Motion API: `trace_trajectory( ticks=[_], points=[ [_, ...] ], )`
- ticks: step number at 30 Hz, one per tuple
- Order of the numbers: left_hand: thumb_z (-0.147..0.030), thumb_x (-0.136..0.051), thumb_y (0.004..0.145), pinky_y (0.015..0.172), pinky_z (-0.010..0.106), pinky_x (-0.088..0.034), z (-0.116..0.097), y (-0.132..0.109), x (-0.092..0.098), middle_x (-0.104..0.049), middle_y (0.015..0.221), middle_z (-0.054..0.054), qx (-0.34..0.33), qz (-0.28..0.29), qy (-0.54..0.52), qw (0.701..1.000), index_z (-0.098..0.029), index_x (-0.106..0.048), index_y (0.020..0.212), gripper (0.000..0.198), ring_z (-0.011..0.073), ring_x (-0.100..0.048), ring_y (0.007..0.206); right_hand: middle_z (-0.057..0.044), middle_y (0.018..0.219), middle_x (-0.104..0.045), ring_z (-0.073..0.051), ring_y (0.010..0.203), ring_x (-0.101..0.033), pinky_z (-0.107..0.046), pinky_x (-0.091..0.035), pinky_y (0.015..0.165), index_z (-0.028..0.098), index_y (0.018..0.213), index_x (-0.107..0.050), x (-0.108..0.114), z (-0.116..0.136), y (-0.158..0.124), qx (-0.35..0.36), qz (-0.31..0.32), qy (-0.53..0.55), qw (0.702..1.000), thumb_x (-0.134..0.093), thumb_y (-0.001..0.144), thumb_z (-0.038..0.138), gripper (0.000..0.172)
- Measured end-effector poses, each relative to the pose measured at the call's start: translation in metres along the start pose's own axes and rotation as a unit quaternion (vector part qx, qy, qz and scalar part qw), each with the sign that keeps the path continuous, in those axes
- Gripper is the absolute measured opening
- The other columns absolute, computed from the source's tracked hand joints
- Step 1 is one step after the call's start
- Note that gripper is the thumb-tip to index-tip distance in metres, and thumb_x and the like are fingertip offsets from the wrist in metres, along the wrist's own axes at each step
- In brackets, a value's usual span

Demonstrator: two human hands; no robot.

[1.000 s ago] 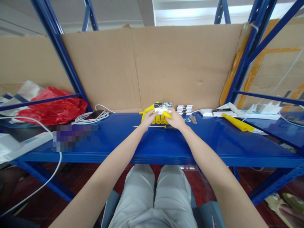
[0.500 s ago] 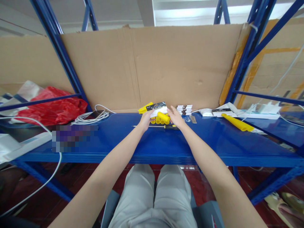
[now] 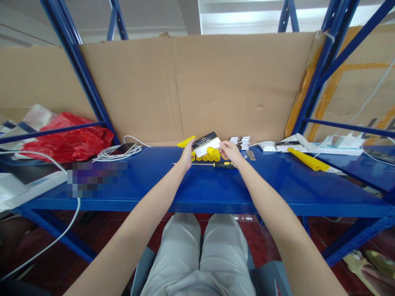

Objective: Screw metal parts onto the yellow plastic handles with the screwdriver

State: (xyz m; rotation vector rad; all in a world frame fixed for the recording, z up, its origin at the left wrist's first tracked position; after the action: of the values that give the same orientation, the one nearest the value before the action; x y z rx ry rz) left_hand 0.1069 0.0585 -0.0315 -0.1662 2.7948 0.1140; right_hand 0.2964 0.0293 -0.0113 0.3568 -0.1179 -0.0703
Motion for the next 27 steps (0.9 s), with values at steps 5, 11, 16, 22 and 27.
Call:
trace_trajectory(
  ticks=[5, 11, 16, 22, 27],
  points=[
    [-0.043, -0.052, 0.096, 0.065, 0.025, -0.054, -0.001, 0.005, 0.004, -0.077, 0.093, 0.006, -0.011, -0.008, -0.018, 1.000, -0.019, -0.073, 0.098, 0.031, 0.0179, -0.073, 0.080, 0.005, 0.042, -0.043, -0.006, 0.035, -0.036, -0.016, -0.025, 0.037, 0.020, 0.061, -0.048, 0.000, 0.000, 0.000, 0.006, 0.001, 0.001, 1.000, -0.065, 0.095, 0.039, 0.043],
    [-0.024, -0.055, 0.093, 0.055, 0.018, -0.049, -0.014, 0.007, 0.020, -0.065, 0.076, 0.000, -0.071, -0.063, 0.010, 0.995, -0.019, -0.067, 0.087, 0.014, 0.0099, -0.062, 0.059, 0.005, 0.045, -0.044, -0.006, 0.036, -0.036, -0.016, -0.026, 0.035, 0.019, 0.060, -0.048, 0.017, 0.005, 0.000, -0.010, -0.083, 0.061, 0.995, -0.058, 0.095, 0.023, 0.037],
    [-0.014, -0.059, 0.087, 0.056, 0.019, -0.050, -0.018, 0.001, 0.027, -0.056, 0.067, -0.004, -0.084, -0.116, 0.030, 0.989, -0.019, -0.060, 0.078, 0.010, 0.0101, -0.058, 0.060, 0.008, 0.045, -0.040, -0.006, 0.035, -0.033, -0.015, -0.025, 0.034, 0.021, 0.063, -0.042, 0.058, 0.007, -0.002, -0.012, -0.247, 0.124, 0.961, -0.045, 0.089, 0.007, 0.030],
    [-0.012, -0.057, 0.087, 0.058, 0.022, -0.051, -0.015, -0.004, 0.021, -0.057, 0.068, -0.003, -0.075, -0.099, 0.061, 0.990, -0.019, -0.058, 0.076, 0.013, 0.0113, -0.058, 0.060, 0.009, 0.055, -0.043, -0.009, 0.041, -0.039, -0.018, -0.034, 0.040, 0.026, 0.081, -0.037, 0.139, -0.013, -0.016, -0.068, -0.453, 0.041, 0.888, -0.035, 0.091, 0.009, 0.020],
    [-0.014, -0.058, 0.087, 0.058, 0.023, -0.051, -0.015, -0.008, 0.020, -0.057, 0.067, -0.003, -0.062, -0.092, 0.078, 0.991, -0.020, -0.057, 0.075, 0.014, 0.0130, -0.060, 0.062, 0.000, 0.065, -0.050, -0.017, 0.056, -0.055, -0.029, -0.049, 0.056, 0.020, 0.097, -0.049, 0.181, -0.025, -0.016, -0.106, -0.441, -0.209, 0.866, -0.018, 0.087, 0.003, 0.037]
  ],
)
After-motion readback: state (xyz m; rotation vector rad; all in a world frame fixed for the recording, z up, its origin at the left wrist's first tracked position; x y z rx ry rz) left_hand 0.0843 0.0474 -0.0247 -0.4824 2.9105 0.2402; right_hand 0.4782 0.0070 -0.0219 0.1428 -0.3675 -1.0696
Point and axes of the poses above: each hand's wrist, its own y-axis towards the middle knuckle, its own x-axis out of the back of the hand, z = x × y, the point moved 8 cm from there along y, towards the middle knuckle
